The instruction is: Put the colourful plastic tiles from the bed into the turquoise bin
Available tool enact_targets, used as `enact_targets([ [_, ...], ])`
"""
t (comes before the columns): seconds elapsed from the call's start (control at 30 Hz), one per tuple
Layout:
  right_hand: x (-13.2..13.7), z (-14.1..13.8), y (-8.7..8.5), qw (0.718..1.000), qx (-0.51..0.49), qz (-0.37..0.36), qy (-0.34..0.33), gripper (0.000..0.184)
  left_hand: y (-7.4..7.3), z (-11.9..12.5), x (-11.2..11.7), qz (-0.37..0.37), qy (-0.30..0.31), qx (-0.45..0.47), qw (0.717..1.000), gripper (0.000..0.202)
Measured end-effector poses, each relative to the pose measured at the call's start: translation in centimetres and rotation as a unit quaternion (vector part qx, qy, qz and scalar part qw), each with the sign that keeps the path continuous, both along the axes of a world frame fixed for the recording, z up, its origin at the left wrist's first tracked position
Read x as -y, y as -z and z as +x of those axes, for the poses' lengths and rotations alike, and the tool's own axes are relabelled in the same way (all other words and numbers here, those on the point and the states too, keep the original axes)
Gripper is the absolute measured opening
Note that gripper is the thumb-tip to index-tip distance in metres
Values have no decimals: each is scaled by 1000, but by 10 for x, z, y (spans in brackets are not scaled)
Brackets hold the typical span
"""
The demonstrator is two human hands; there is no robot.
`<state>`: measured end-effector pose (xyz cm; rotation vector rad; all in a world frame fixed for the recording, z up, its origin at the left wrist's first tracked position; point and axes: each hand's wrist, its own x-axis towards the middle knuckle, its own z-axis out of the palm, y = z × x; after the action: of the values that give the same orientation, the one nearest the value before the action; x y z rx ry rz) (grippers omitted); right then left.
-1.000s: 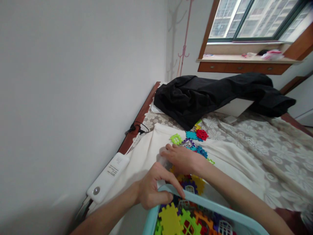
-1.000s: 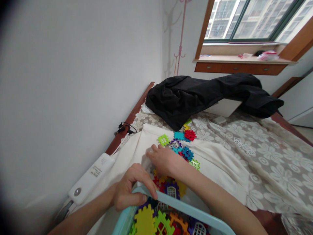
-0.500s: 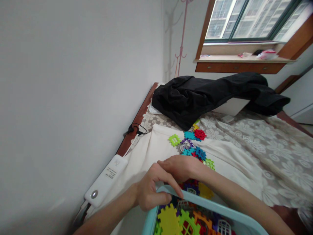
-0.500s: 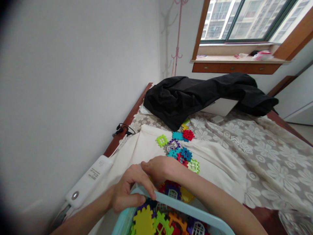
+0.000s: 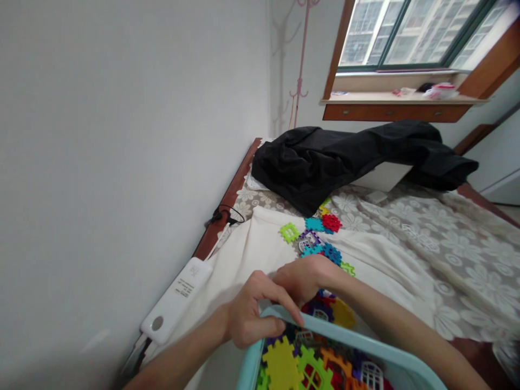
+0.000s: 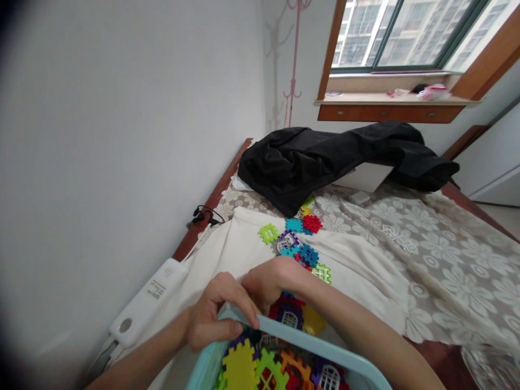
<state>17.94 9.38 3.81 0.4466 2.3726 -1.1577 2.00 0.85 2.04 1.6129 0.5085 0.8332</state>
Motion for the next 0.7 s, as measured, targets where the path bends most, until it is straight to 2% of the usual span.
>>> enact_targets([
  [0.07, -9, 5, -2, 1000, -11, -8, -21, 47, -1, 0, 0, -6, -10, 1, 1000, 27],
  [0.13, -22, 13, -6, 999, -29, 13, -12, 50, -2, 0, 0, -9, -22, -2, 1000, 27],
  [0.23, -44, 34, -17, 993, -80, 58, 57, 47, -5, 0, 0, -22, -52, -25, 998, 28],
  [0.37, -57, 65, -44, 972, -181, 60, 139, 35, -6, -2, 0, -61, -88, -60, 992, 29],
  [0.43, -50, 77, -63, 961, -215, 63, 165, 34, -3, -3, 0, -62, -83, -61, 993, 30],
  [0.5, -32, 84, -83, 957, -238, 53, 155, 35, 1, -5, 0, -57, -79, -60, 993, 30],
  [0.57, -10, 86, -100, 966, -245, -6, 87, 37, 5, -6, 0, -56, -83, -62, 993, 30],
  [0.63, 10, 85, -110, 972, -229, -55, 18, 46, 5, -6, 0, -55, -85, -68, 993, 29],
  [0.7, 20, 84, -112, 978, -200, -50, 10, 55, 2, -5, 0, -58, -79, -67, 993, 27],
])
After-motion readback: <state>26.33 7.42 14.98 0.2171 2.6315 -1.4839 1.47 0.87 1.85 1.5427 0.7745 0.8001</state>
